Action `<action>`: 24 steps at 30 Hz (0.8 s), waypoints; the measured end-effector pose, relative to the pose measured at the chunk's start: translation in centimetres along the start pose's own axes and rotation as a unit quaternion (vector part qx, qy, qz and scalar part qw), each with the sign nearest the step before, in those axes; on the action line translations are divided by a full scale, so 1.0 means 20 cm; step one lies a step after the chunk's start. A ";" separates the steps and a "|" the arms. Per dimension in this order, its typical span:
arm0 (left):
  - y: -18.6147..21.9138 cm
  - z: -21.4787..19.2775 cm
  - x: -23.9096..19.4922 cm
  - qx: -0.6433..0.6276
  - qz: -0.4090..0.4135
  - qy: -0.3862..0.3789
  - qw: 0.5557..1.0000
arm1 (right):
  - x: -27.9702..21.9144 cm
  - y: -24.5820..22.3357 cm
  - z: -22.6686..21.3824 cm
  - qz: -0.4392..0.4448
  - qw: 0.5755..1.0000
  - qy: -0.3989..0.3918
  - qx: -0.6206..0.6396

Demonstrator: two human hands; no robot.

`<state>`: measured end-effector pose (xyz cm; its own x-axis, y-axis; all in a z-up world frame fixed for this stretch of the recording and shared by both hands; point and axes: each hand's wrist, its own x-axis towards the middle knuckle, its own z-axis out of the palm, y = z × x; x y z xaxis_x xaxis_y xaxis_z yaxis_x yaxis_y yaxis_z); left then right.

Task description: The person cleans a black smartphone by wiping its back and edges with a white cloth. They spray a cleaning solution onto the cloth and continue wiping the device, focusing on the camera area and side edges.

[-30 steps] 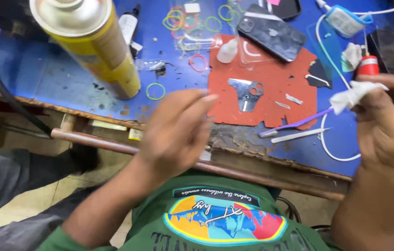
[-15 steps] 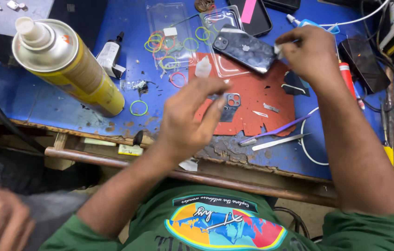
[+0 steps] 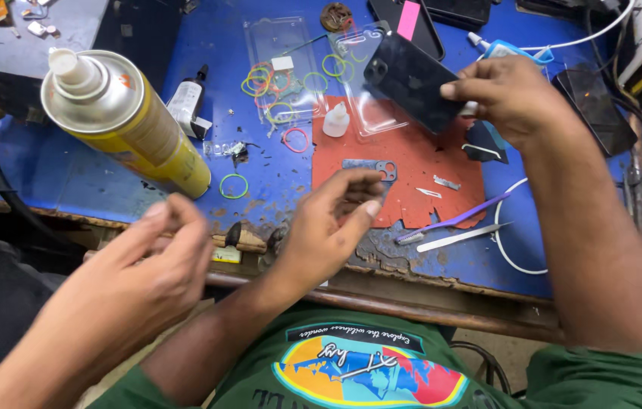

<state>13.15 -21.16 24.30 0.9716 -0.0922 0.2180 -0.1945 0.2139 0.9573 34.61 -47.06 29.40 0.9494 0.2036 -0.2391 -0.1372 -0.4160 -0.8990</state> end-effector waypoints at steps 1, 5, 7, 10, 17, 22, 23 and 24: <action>-0.02 0.03 0.01 -0.049 -0.013 -0.010 0.999 | -0.05 0.01 -0.03 -0.012 1.000 0.003 0.015; -0.04 0.15 0.11 -0.160 0.008 -0.015 0.987 | -0.39 0.09 -0.04 -0.057 0.994 0.051 0.080; -0.03 0.21 0.16 -0.216 0.062 0.001 0.974 | -0.61 0.17 0.07 -0.096 0.978 0.044 0.181; 0.02 0.28 0.16 -0.315 0.033 0.024 0.948 | -0.89 0.30 0.31 -0.052 0.961 0.091 0.257; 0.07 0.25 0.07 -0.261 -0.025 -0.092 0.961 | -1.12 0.31 0.34 -0.198 0.899 0.207 0.332; 0.05 0.28 -0.05 -0.126 -0.103 -0.165 0.973 | -1.21 0.06 0.31 -0.366 0.910 0.196 -0.003; 0.05 0.29 -0.07 -0.112 -0.078 -0.174 0.975 | -1.20 0.01 0.31 -0.375 0.907 0.175 -0.082; 0.05 0.30 -0.09 -0.100 -0.054 -0.183 0.977 | -1.19 -0.03 0.32 -0.386 0.896 0.154 -0.158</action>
<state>10.40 -26.51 26.08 0.8642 -0.4586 0.2070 -0.0289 0.3655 0.9304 10.23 -46.04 33.39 0.7666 0.3045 0.5653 0.6342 -0.4971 -0.5923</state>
